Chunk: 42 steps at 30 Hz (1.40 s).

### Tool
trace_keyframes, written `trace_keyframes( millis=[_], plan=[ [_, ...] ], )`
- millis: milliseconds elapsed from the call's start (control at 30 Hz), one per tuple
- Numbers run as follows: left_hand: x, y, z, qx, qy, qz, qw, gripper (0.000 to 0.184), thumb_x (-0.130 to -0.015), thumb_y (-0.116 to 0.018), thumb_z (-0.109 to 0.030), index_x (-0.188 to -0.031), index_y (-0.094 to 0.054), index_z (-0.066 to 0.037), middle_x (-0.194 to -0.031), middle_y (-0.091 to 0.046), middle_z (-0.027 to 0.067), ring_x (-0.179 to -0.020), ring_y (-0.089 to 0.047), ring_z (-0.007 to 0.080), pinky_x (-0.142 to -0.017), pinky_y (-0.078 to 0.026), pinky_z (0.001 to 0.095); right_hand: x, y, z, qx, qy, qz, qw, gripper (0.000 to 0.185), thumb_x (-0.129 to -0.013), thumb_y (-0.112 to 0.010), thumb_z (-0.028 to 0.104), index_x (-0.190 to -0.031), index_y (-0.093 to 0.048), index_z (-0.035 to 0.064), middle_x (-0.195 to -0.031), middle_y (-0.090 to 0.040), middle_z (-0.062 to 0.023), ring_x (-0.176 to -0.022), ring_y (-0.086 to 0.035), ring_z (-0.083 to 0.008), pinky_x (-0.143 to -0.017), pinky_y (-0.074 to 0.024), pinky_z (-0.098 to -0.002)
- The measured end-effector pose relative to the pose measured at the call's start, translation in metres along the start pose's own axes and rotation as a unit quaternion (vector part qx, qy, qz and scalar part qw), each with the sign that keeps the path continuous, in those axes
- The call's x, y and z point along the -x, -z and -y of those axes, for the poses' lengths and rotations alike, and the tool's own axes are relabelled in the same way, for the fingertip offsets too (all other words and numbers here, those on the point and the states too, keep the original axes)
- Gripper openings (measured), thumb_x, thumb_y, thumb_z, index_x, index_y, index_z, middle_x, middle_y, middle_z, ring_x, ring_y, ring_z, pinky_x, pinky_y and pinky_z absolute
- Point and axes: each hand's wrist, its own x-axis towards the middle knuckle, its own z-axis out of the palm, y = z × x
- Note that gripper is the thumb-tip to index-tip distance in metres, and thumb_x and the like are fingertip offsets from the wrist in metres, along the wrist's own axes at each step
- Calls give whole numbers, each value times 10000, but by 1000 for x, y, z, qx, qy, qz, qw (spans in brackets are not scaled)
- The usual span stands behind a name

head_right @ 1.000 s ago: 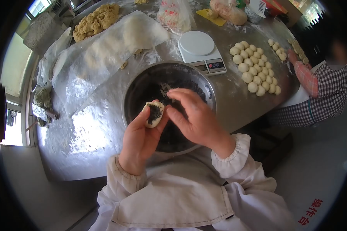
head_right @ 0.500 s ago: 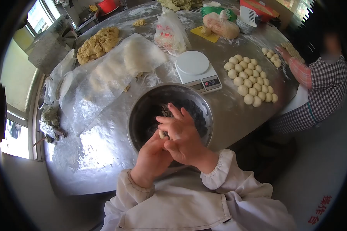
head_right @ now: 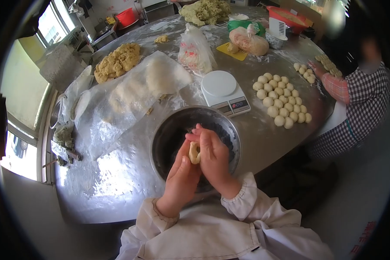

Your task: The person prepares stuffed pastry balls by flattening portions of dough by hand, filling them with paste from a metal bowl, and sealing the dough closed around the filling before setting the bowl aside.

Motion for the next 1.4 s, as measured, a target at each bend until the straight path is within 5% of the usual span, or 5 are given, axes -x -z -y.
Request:
trace_keyframes(
  millis=[233,367,633,967,1400],
  plan=[
    [-5,25,-2,-497,-307,40,811,233,-1013,-482,-116,-1126,-655,-9,-1123,-623,140,-999,-597,255,-908,-460,334,20,-7,3,-107,-41,132,985,951,-976,-420,610,-1507,-87,-104,-1570,-174,-273,-1474,-202,-361,-1195,-191,-419],
    [-5,29,-2,-603,-367,83,703,564,-1057,-325,-443,-1300,-581,-3,-1355,-511,207,-1312,-413,342,-1068,-341,406,19,-6,4,-81,-42,113,989,590,-1019,-440,493,-1244,-454,-53,-1264,-517,-192,-1149,-506,-220,-973,-412,-345],
    [-4,32,-11,-333,-61,153,928,1213,-760,-283,-906,-1556,130,-89,-1633,19,152,-1510,-46,314,-1205,-114,447,10,12,13,148,72,73,984,325,-1022,-530,305,-1045,-614,-8,-895,-686,-146,-819,-678,-231,-684,-511,-368],
    [7,37,-1,-550,-95,290,777,909,-654,-681,-3,-1450,-245,46,-1411,-328,228,-1290,-387,371,-1051,-373,421,6,20,-6,386,99,196,896,848,-957,-466,605,-1488,-264,-25,-1540,-188,-346,-1429,-180,-538,-1091,-141,-703],
    [18,4,-3,-641,-175,151,732,640,-758,-719,-34,-1334,-444,21,-1282,-471,225,-1170,-515,365,-906,-470,401,-4,-8,-6,180,-30,65,981,712,-1029,-378,526,-1465,-290,-29,-1546,-184,-325,-1460,-146,-463,-1174,-183,-497]
  ],
)
